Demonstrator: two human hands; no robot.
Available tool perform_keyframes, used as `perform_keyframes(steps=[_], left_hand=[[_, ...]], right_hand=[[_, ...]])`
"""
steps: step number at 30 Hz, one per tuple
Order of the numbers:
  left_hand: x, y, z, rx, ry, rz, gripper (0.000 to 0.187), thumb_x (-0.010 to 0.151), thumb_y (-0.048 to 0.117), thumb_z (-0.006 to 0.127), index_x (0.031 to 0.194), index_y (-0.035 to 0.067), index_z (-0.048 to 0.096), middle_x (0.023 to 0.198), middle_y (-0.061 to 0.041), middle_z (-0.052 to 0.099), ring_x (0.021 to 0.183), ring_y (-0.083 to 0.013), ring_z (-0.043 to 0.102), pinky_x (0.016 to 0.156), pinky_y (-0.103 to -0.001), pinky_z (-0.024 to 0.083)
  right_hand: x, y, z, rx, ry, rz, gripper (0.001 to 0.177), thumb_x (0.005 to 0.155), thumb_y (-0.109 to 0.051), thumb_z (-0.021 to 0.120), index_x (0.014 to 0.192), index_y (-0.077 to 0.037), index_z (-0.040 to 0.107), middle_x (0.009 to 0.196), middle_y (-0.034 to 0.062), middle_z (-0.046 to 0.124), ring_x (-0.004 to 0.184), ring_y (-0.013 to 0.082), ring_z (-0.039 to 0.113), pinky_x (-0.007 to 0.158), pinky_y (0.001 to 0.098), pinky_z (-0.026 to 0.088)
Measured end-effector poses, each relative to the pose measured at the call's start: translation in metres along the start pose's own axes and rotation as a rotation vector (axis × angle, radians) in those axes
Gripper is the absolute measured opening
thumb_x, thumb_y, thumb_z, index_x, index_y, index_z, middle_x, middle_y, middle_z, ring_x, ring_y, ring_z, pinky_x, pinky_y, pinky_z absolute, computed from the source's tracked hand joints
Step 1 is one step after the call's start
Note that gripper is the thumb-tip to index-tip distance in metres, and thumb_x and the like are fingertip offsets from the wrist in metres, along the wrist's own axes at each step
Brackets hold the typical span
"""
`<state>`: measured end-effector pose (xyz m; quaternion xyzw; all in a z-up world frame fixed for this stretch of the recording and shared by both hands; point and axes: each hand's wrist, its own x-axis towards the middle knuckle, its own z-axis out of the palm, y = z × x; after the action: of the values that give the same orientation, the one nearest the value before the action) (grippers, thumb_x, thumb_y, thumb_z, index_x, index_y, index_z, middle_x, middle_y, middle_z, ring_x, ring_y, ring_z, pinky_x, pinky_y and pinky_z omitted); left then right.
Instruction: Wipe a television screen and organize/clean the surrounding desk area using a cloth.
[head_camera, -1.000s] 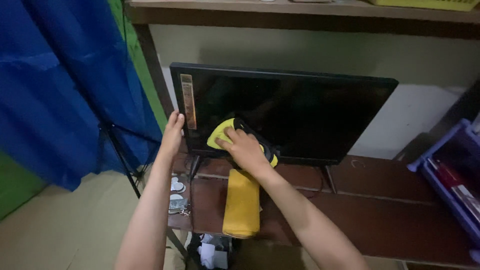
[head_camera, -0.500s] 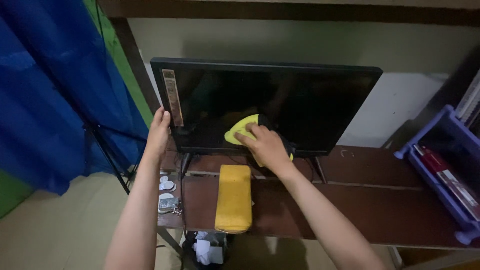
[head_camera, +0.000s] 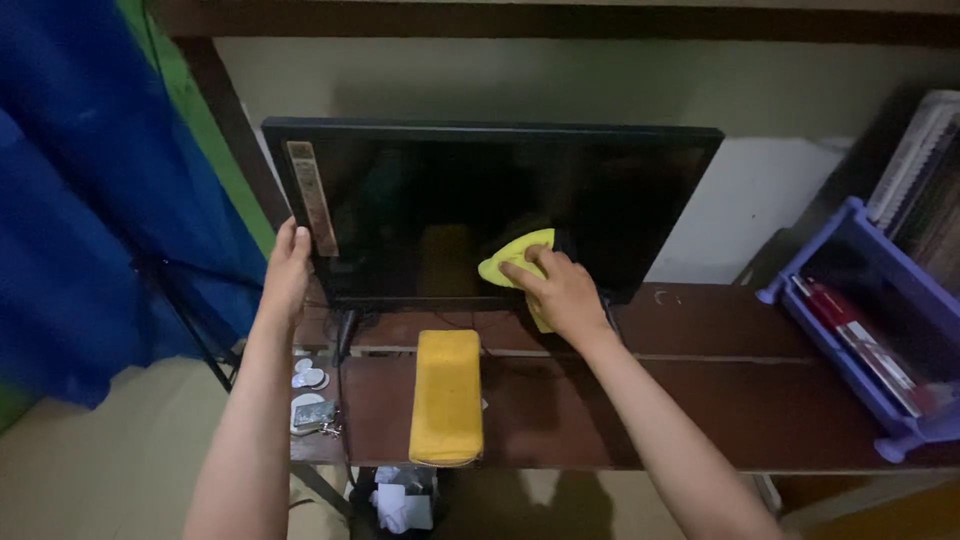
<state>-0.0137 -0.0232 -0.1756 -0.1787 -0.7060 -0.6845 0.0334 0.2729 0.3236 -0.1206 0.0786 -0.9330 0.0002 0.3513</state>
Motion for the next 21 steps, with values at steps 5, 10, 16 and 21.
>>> perform_keyframes(steps=[5,10,16,21], left_hand=[[-0.002,0.008,0.003,0.028,0.027,-0.072,0.057,0.114,0.036,0.049,0.163,0.009,0.040,0.150,-0.030,0.042,0.137,-0.0435,0.032,0.110,-0.051,0.025],[0.000,0.003,-0.003,0.004,-0.016,-0.047,0.061,0.106,0.040,0.048,0.157,0.008,0.038,0.152,-0.008,0.051,0.138,-0.0202,0.046,0.112,-0.033,0.037],[-0.003,0.008,-0.001,-0.019,-0.045,0.063,0.061,0.111,0.038,0.048,0.160,0.004,0.037,0.155,-0.007,0.052,0.141,-0.0189,0.047,0.115,-0.031,0.035],[-0.020,0.043,0.009,-0.065,-0.007,-0.194,0.062,0.106,0.040,0.045,0.161,0.015,0.034,0.141,-0.001,0.057,0.112,-0.0168,0.057,0.089,-0.033,0.048]], right_hand=[[-0.015,0.019,-0.007,-0.033,-0.005,0.029,0.053,0.086,-0.007,0.070,0.132,-0.033,0.064,0.123,0.0118,0.062,0.103,0.0325,0.066,0.078,0.0444,0.056],[-0.032,0.040,-0.014,-0.067,0.065,0.023,0.054,0.087,-0.003,0.068,0.133,-0.031,0.064,0.126,0.0134,0.061,0.105,0.0344,0.067,0.080,0.0446,0.058],[-0.046,0.054,-0.026,-0.048,0.003,0.167,0.053,0.089,-0.003,0.069,0.134,-0.031,0.065,0.122,0.0121,0.061,0.101,0.0325,0.066,0.077,0.0442,0.057],[-0.058,0.068,-0.041,-0.071,-0.009,0.250,0.053,0.087,-0.005,0.071,0.134,-0.030,0.064,0.124,0.0111,0.060,0.105,0.0330,0.064,0.079,0.0446,0.056]])
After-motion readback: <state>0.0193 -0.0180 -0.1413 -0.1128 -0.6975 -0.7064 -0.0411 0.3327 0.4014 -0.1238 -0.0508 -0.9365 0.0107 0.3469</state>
